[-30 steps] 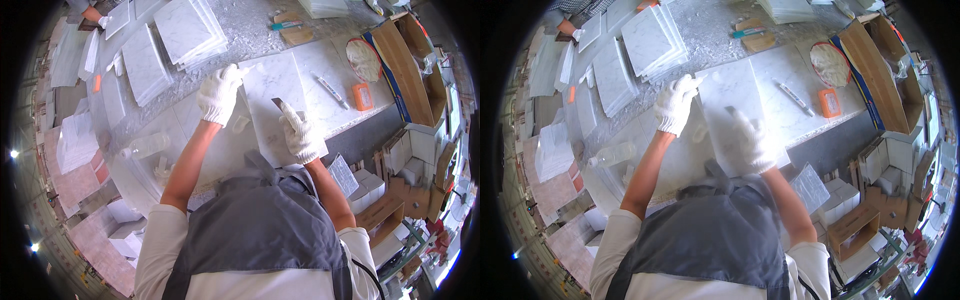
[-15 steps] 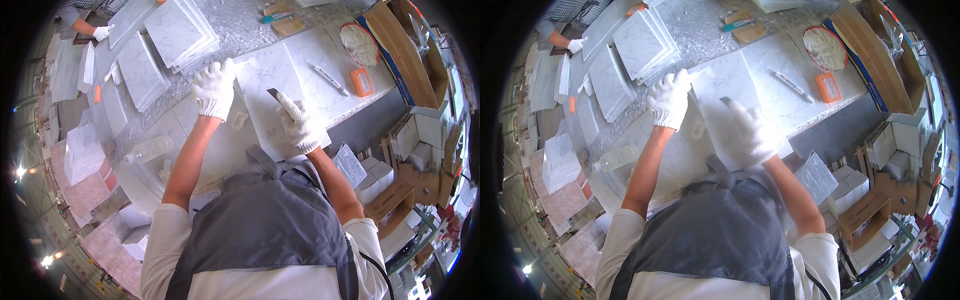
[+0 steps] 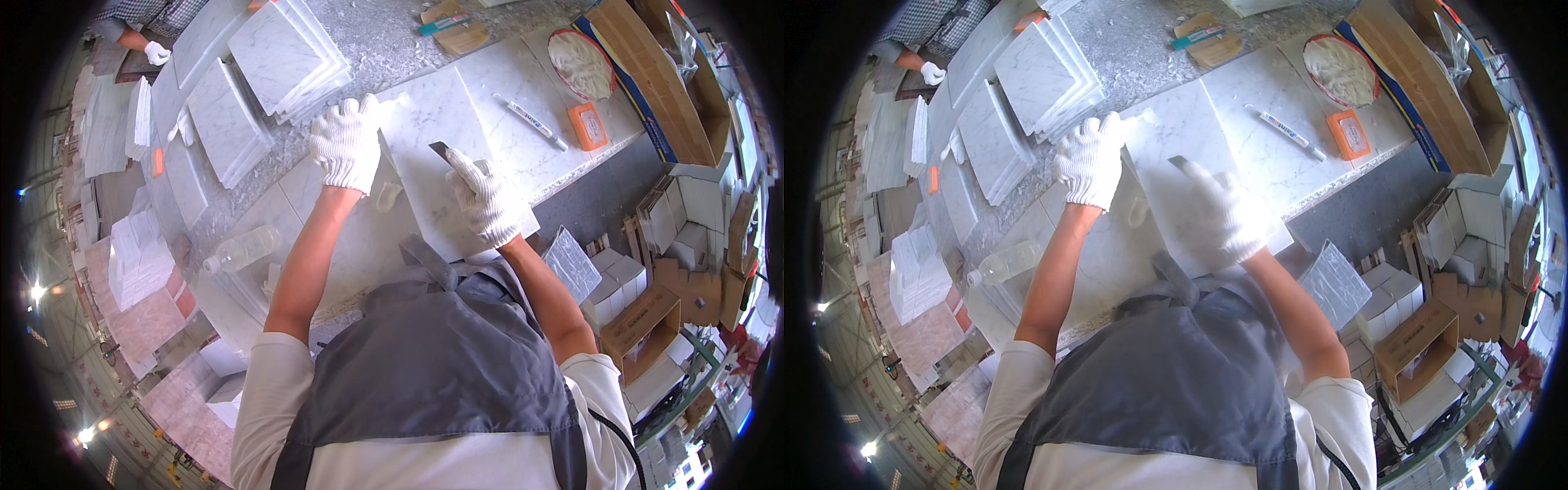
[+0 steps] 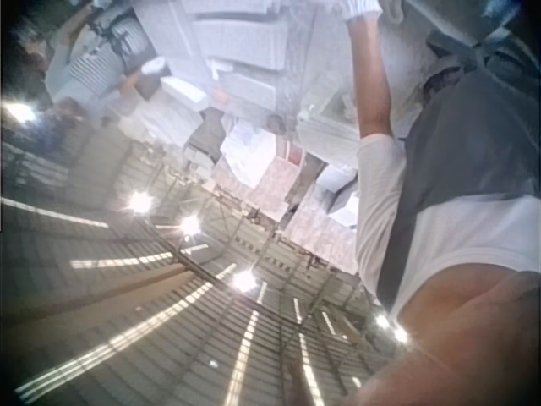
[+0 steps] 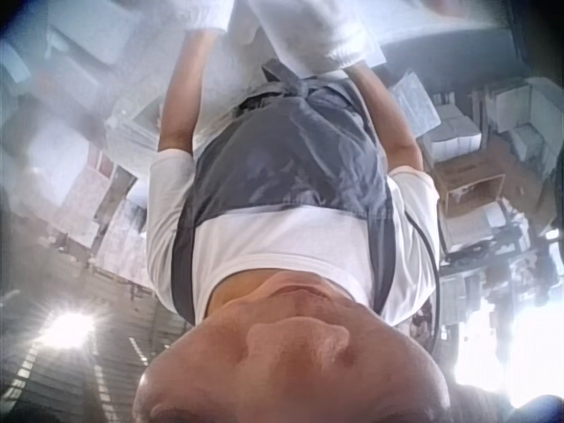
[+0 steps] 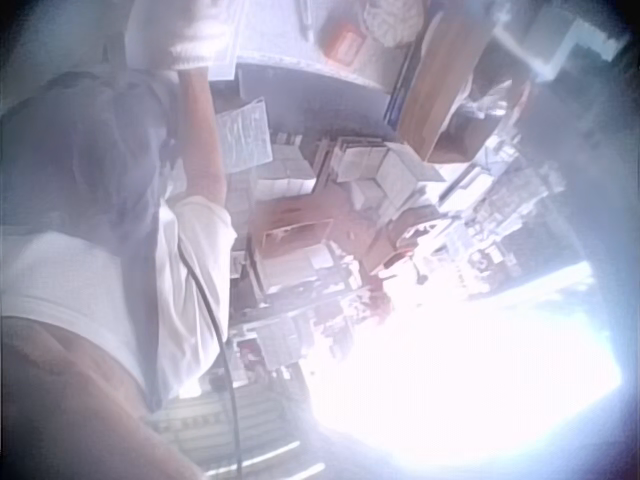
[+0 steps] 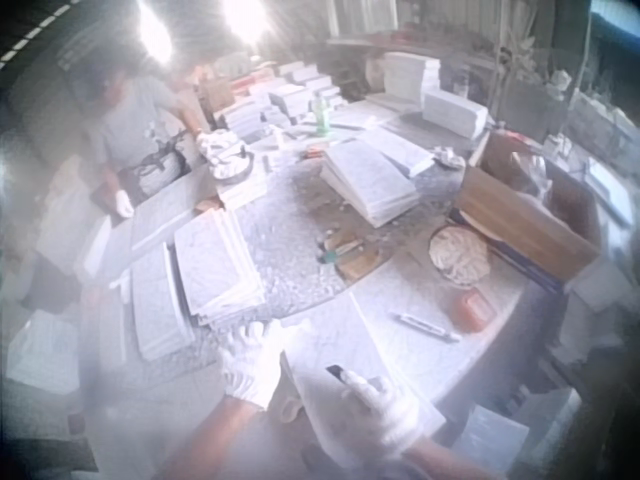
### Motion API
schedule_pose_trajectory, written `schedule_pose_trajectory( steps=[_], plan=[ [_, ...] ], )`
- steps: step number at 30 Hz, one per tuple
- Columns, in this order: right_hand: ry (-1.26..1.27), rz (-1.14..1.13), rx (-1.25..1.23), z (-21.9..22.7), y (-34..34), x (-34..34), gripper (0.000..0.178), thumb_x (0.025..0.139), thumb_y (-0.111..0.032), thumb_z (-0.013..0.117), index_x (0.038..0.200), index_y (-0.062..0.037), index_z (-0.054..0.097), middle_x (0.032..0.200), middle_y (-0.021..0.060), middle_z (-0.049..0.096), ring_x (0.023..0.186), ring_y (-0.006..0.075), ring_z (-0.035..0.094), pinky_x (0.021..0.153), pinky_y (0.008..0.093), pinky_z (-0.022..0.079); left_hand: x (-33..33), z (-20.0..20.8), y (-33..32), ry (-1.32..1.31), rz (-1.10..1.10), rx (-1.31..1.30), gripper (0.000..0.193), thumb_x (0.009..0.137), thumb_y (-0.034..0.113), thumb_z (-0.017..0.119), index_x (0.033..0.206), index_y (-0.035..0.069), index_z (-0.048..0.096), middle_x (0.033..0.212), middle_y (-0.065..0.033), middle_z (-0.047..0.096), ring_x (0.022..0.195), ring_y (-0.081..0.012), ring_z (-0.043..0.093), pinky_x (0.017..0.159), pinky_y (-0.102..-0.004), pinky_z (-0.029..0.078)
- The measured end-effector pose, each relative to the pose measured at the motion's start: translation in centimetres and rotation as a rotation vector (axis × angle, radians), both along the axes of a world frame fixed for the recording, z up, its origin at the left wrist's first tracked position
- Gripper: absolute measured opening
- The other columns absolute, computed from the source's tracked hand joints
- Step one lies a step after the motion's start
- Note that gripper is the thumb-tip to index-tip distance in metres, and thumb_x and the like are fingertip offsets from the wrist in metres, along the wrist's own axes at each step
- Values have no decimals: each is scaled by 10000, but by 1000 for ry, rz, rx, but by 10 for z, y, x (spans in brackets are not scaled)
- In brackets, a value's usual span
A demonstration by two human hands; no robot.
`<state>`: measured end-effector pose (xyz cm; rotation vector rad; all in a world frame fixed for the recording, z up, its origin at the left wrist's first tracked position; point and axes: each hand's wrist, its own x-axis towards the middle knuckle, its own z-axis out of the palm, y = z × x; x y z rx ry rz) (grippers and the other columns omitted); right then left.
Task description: The person applies adhesive from a tube onto a white tile using a putty knife to spread it evenly. The person then wipes the tile surface with a cloth and repeats the process on another tile.
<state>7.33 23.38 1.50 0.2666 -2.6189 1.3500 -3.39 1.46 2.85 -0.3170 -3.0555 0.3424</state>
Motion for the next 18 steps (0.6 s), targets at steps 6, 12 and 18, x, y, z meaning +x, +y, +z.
schedule_pose_trajectory(
  steps=[6,12,18],
  plan=[
    [16,-27,74,-12,1,1,377,909,-132,755,1284,-110,718,807,125,689,731,295,670,682,404,538,-2,2,1,4,-24,-7,196,964,232,578,1138,168,642,1039,-74,680,990,-283,704,811,-472,567],
    [2,-20,58,-17,2,4,377,909,-120,746,1285,-105,717,816,120,693,738,295,672,690,406,541,-2,3,2,-5,-22,-18,187,960,235,579,1121,161,639,1032,-67,682,999,-277,706,822,-475,569],
    [9,-35,73,-13,0,2,373,905,-117,748,1276,-100,720,817,125,691,739,300,672,688,405,543,-2,3,2,-24,-14,-32,192,957,235,584,1123,157,638,1034,-62,684,1019,-279,704,837,-472,572]
  ],
)
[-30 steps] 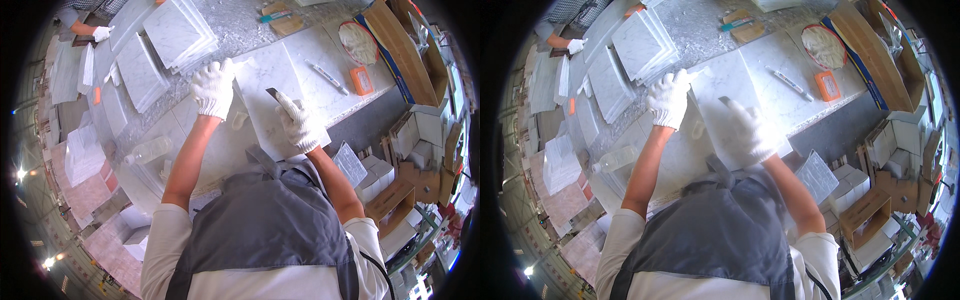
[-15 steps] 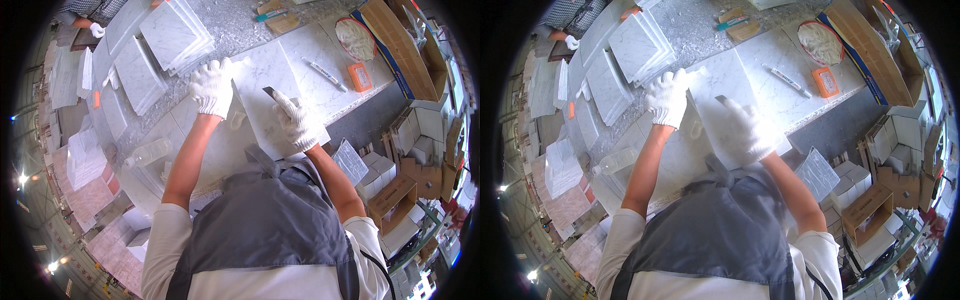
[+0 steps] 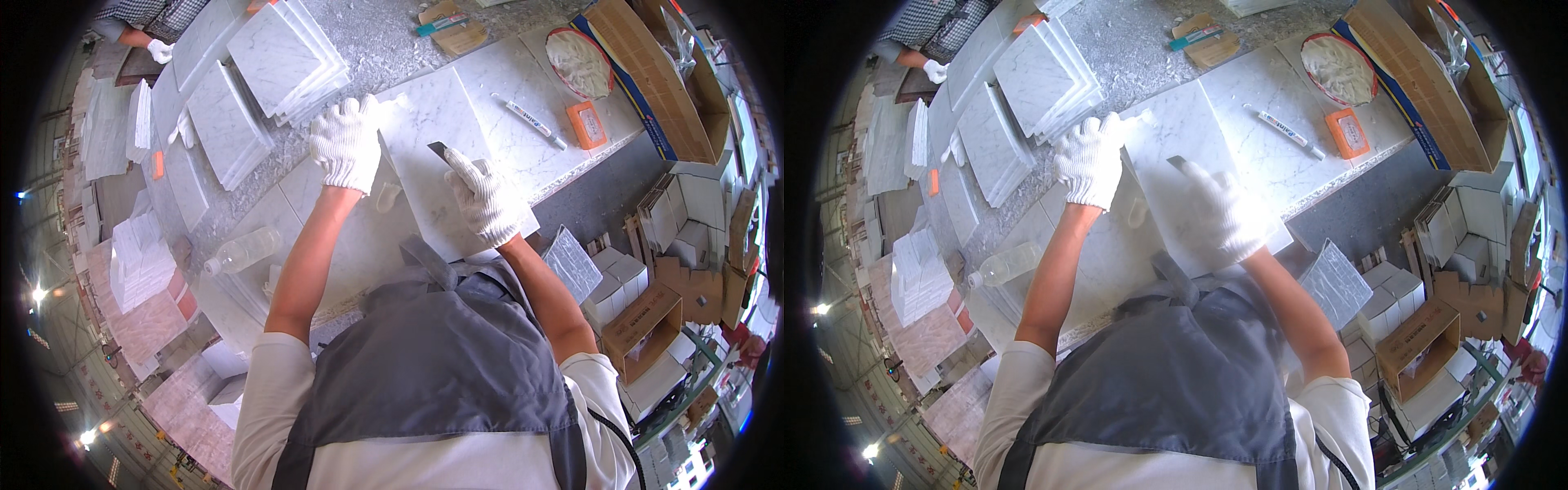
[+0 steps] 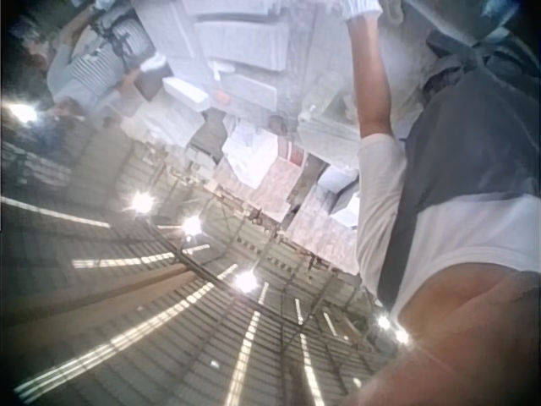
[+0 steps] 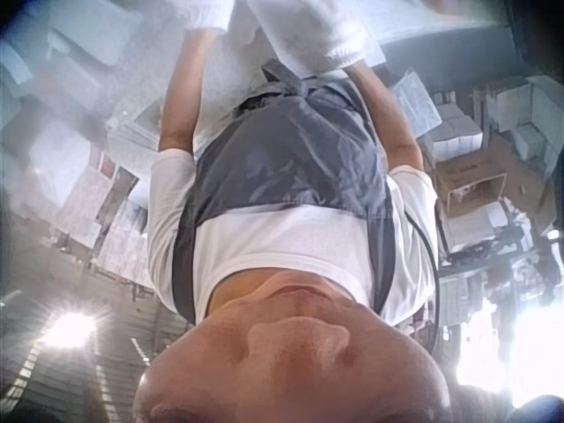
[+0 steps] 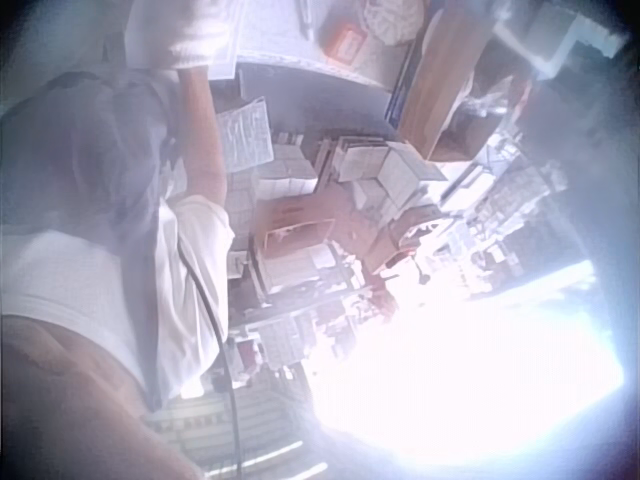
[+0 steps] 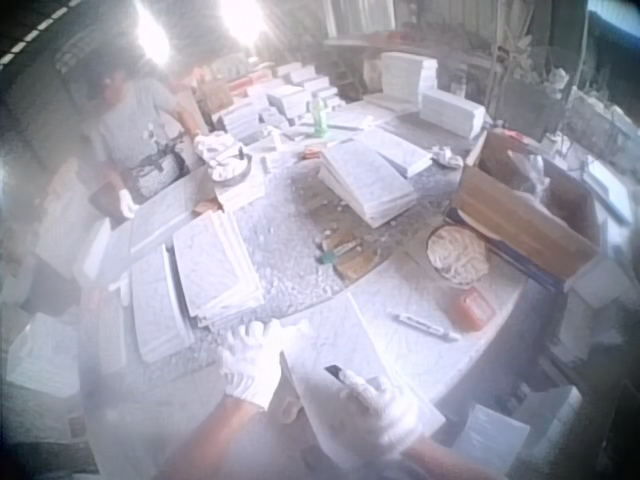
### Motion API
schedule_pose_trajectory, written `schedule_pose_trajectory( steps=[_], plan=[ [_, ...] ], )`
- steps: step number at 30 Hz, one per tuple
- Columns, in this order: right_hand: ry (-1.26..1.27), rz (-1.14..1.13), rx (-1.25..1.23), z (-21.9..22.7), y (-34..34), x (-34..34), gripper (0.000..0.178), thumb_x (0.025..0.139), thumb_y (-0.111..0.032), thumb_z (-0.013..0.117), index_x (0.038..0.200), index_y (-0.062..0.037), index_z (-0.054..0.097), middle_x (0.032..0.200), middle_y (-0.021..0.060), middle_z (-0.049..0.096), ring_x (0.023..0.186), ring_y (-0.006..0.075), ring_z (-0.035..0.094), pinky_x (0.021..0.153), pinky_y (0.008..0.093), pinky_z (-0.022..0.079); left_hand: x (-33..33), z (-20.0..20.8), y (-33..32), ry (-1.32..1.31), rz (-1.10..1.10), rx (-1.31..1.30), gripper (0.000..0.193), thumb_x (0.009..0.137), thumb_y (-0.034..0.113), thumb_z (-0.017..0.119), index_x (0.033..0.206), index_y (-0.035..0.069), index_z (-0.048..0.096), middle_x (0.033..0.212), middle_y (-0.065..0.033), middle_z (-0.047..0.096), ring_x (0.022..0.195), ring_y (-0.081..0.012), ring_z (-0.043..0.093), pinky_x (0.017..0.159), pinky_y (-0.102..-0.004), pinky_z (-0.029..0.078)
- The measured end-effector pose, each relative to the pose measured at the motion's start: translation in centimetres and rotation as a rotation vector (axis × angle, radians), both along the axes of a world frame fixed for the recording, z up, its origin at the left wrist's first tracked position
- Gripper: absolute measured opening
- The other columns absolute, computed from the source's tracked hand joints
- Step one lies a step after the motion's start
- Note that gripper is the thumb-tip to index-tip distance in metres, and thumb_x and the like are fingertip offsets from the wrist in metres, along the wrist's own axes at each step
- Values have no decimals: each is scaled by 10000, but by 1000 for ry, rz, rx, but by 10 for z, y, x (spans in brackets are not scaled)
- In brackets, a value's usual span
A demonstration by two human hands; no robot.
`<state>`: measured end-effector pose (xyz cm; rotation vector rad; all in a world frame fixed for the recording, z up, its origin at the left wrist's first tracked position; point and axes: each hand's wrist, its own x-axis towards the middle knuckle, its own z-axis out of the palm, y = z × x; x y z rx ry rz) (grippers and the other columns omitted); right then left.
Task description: The person applies adhesive from a tube onto a white tile using a putty knife to spread it evenly. The person then wipes the tile surface with a cloth and repeats the process on another tile.
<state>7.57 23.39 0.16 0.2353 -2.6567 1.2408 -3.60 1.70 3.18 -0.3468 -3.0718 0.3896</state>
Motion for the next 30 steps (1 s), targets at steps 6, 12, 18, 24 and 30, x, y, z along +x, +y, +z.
schedule_pose_trajectory(
  steps=[6,12,18,24,30],
  plan=[
    [-11,21,-39,20,-1,-1,361,909,-138,752,1268,-101,724,809,132,686,729,307,666,676,412,535,-1,1,0,1,-5,15,182,958,226,586,1122,162,634,1054,-64,680,1019,-278,704,827,-469,575],
    [-14,18,-25,14,0,-1,355,917,-151,753,1267,-100,723,798,133,679,722,309,659,673,416,529,0,2,2,-21,21,8,175,962,222,580,1120,170,633,1049,-66,679,1016,-276,703,836,-479,569],
    [29,8,-33,-9,2,2,363,909,-139,759,1268,-102,722,808,130,680,720,307,655,679,418,529,1,1,0,20,-11,19,187,964,215,576,1132,168,644,1040,-66,681,1002,-277,704,825,-478,569],
    [42,18,-58,-9,3,2,371,899,-125,763,1266,-93,721,799,128,677,729,304,657,676,408,526,2,2,2,19,-3,13,211,964,237,583,1148,167,658,1042,-71,686,998,-274,693,831,-469,560],
    [137,-25,-174,-4,7,-1,413,915,-102,749,1316,-28,686,961,166,723,859,294,702,792,386,563,13,-7,-10,95,34,252,273,933,249,676,1190,158,667,1065,-96,694,964,-303,682,802,-455,549]
  ],
)
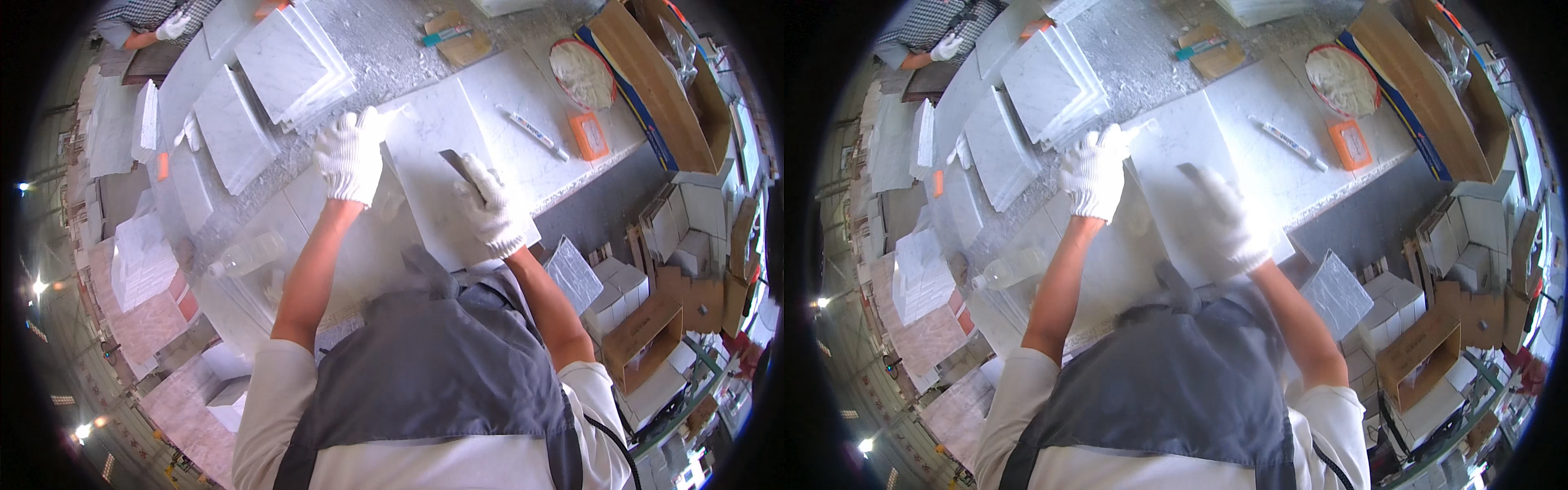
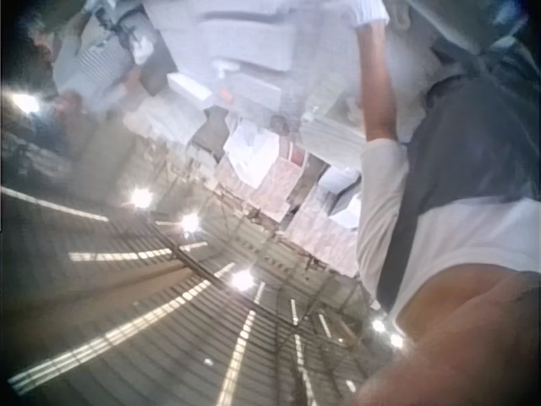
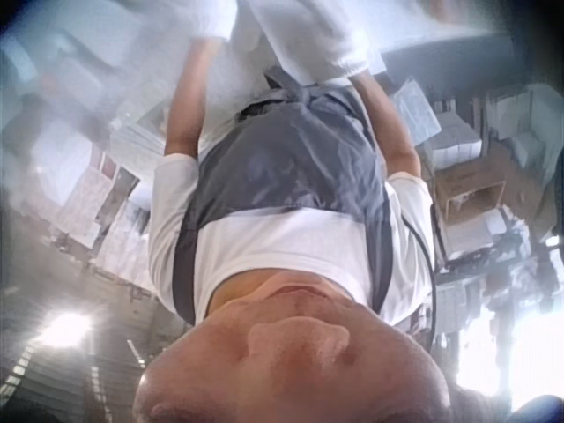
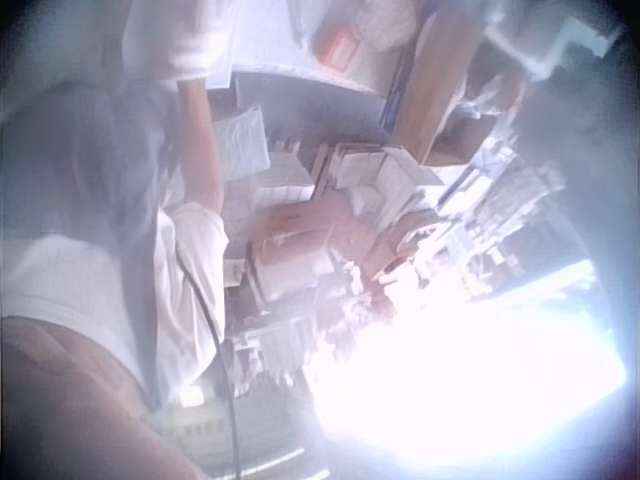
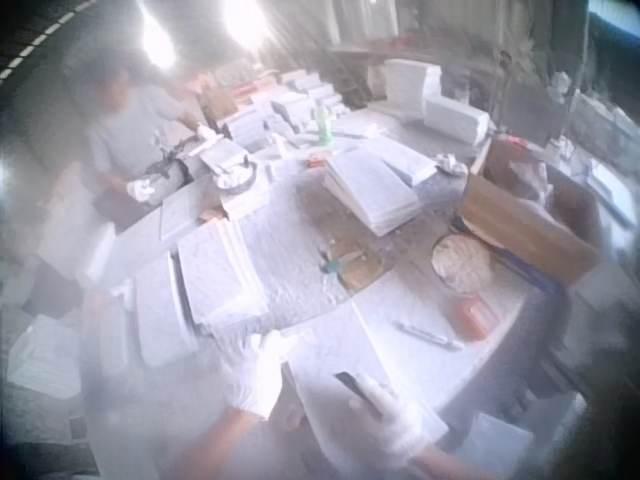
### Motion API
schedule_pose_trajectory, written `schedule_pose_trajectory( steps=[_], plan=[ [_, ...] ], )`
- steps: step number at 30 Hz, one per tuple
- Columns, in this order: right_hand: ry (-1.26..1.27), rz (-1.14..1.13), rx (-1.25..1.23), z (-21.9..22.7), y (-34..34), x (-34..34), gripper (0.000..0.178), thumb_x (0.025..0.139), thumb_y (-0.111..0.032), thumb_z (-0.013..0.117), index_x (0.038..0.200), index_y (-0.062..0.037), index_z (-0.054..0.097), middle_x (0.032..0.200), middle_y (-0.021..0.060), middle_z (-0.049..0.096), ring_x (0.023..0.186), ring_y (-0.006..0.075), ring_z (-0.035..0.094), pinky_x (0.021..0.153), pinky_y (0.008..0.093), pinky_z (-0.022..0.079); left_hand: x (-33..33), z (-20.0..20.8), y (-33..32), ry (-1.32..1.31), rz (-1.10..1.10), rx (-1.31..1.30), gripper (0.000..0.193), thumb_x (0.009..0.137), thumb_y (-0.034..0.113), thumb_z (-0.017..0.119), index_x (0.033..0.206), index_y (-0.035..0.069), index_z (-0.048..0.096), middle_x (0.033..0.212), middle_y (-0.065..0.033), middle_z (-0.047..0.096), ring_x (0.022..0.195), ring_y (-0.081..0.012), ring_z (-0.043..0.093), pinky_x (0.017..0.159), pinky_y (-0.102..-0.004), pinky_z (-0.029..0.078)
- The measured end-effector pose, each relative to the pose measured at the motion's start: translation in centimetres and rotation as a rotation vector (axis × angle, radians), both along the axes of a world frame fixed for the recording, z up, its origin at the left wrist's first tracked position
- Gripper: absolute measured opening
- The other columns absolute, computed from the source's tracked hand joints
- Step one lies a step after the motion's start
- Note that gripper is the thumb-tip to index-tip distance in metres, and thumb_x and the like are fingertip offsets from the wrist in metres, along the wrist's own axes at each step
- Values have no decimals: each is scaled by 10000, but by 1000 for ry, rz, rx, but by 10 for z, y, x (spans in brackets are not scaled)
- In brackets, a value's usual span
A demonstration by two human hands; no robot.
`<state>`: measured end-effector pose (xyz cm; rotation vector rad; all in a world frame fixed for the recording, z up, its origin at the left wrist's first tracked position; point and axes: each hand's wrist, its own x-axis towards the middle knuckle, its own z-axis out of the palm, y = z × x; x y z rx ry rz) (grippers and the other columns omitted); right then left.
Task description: The person applies adhesive from a tube onto a white tile using a putty knife to spread it evenly. The person then wipes the tile surface with a cloth and repeats the process on another tile.
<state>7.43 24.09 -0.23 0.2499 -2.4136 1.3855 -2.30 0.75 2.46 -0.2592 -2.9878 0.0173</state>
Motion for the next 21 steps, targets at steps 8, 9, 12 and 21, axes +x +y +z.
schedule_pose_trajectory(
  steps=[8,9,12,21],
  plan=[
    [-201,-502,-92,-18,124,-62,397,1000,-203,666,1358,-32,663,1331,184,688,1243,287,655,1077,363,478,24,-15,8,-32,138,1495,356,1010,101,646,1324,-12,522,1066,-63,611,852,-143,621,784,-303,541],
    [-124,-559,-62,-22,145,-75,393,999,-216,666,1354,-49,670,1292,191,702,1208,291,671,1047,366,494,29,-12,10,-98,176,1565,386,1003,75,646,1351,-16,505,1109,-83,610,903,-160,634,819,-314,552],
    [-211,-651,179,-30,201,-105,373,1007,-298,624,1336,-135,687,1152,221,716,1079,388,680,939,425,521,43,-3,22,-203,276,1704,473,989,45,649,1413,-27,451,1182,-129,607,988,-205,661,873,-347,583],
    [-347,-679,529,-56,246,-137,361,1001,-413,536,1275,-248,704,1140,195,721,1065,417,671,921,495,533,56,6,36,-201,278,1613,414,1004,29,627,1388,-20,481,1209,-137,618,999,-211,665,888,-357,584]
  ],
)
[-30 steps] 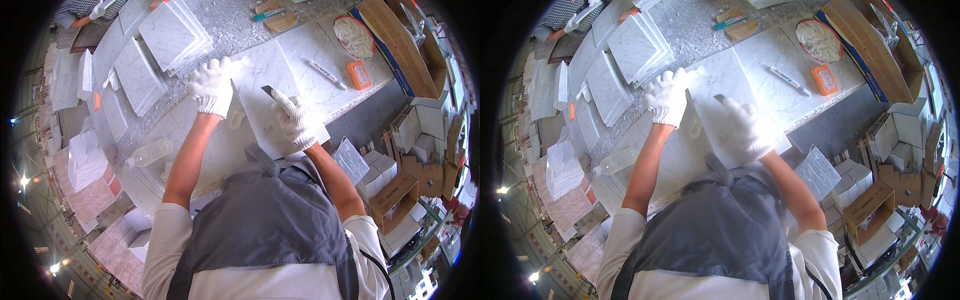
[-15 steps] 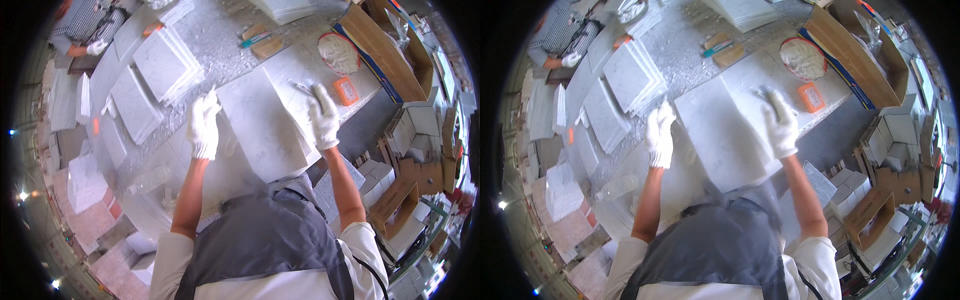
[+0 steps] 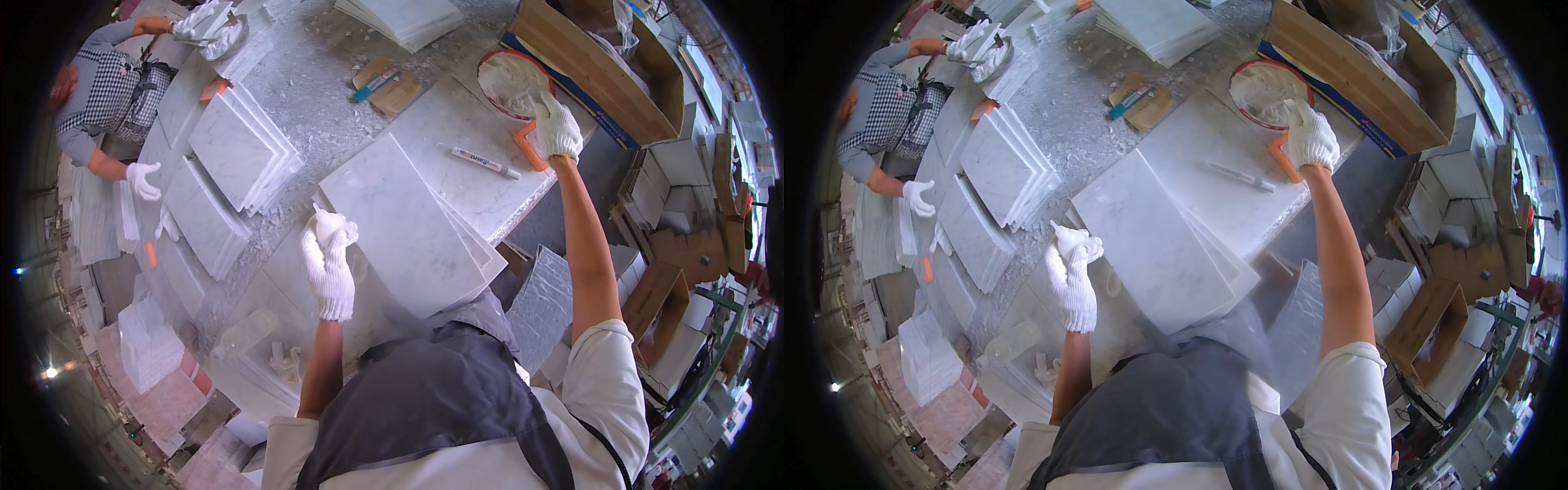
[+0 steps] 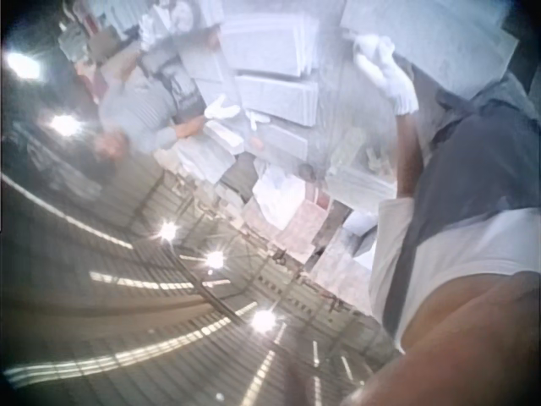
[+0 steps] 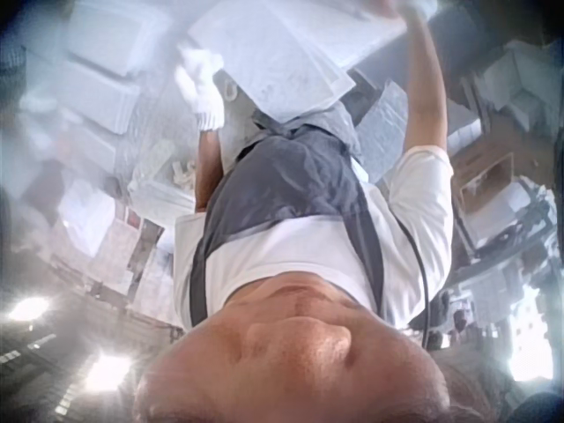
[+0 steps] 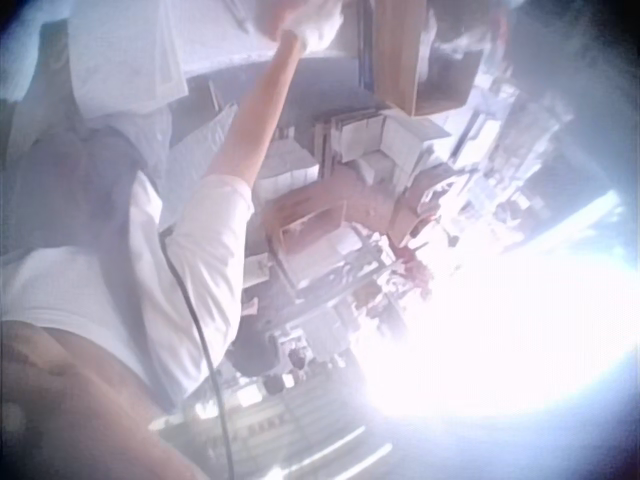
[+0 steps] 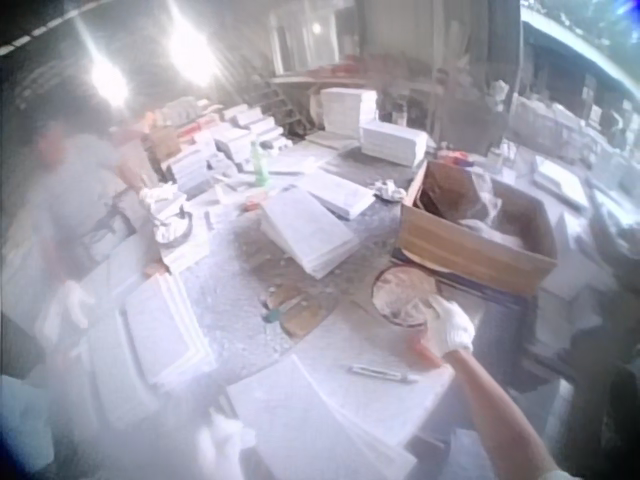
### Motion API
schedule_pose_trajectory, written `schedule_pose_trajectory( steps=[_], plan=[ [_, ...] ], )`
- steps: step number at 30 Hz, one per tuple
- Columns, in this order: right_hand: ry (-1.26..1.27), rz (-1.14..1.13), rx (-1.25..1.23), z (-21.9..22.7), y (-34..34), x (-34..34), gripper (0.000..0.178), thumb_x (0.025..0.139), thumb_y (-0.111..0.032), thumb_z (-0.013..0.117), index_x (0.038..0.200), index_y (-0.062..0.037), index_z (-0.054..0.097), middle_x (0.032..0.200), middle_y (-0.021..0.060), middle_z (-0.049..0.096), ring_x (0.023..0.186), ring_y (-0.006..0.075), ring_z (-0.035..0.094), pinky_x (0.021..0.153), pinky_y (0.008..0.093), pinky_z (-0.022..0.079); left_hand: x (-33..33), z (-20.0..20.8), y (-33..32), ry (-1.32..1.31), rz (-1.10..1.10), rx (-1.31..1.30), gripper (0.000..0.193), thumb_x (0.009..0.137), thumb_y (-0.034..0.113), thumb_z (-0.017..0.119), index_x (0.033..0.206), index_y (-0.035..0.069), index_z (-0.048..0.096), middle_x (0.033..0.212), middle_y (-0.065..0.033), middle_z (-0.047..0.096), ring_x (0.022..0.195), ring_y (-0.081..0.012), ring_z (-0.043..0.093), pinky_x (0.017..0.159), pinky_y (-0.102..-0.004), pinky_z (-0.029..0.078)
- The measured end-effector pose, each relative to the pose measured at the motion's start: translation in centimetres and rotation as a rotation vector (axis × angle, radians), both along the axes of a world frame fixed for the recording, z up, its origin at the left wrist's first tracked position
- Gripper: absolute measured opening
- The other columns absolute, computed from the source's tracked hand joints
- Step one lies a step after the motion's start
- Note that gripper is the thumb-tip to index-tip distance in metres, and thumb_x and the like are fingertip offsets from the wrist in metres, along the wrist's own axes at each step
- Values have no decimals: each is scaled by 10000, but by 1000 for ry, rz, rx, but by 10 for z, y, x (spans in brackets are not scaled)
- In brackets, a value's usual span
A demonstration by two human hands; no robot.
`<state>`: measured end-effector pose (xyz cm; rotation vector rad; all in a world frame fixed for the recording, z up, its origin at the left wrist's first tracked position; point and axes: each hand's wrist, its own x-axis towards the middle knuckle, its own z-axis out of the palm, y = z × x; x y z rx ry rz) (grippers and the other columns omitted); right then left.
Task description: The person applies adhesive from a tube onto a white tile using a putty knife to spread it evenly. The person then wipes the tile surface with a cloth and repeats the process on another tile.
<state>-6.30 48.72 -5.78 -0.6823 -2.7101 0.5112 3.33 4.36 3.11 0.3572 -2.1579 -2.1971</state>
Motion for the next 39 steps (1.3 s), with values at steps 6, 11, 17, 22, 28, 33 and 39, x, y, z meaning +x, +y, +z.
schedule_pose_trajectory(
  steps=[6,11,17,22,28,33,39],
  plan=[
    [-38,75,-78,-13,6,-11,347,998,-406,542,1222,-218,728,1156,196,720,1084,414,664,921,492,530,1,2,-1,2,-6,-7,424,1009,36,628,1400,-15,471,1215,-135,620,1011,-209,661,905,-367,577],
    [48,97,-132,-15,6,-12,371,986,-367,553,1242,-157,722,1203,197,711,1122,406,658,954,465,523,2,6,-2,16,8,-25,425,1009,41,630,1399,-17,469,1213,-135,623,1008,-211,661,907,-364,573],
    [47,125,-159,-17,10,-6,395,972,-355,580,1261,-121,714,1229,185,710,1132,400,659,973,444,520,5,10,-5,5,4,5,418,1002,32,632,1384,-22,472,1180,-129,631,1008,-208,661,908,-363,570],
    [65,120,-209,-19,10,-3,409,963,-350,605,1283,-117,709,1257,184,704,1135,391,664,973,426,520,10,9,-4,-15,19,-24,425,996,20,636,1384,-21,468,1164,-123,632,991,-205,657,907,-358,564],
    [102,99,-349,-8,2,3,415,958,-318,630,1298,-92,708,1257,185,717,1099,341,698,946,382,525,12,7,-5,16,16,2,418,994,8,630,1380,-18,471,1163,-118,635,989,-202,660,904,-355,567],
    [128,21,-577,9,-6,12,366,981,-261,657,1294,-86,726,1211,143,755,1068,218,712,921,317,527,11,7,-5,31,34,62,417,980,19,637,1367,-16,486,1138,-115,650,967,-194,681,879,-342,576],
    [153,45,-756,53,-52,39,385,1008,-138,665,1374,-19,663,1228,85,748,968,109,649,837,248,492,13,16,0,-35,122,121,442,958,23,679,1359,-11,495,1132,-116,641,965,-180,674,871,-318,561]
  ],
)
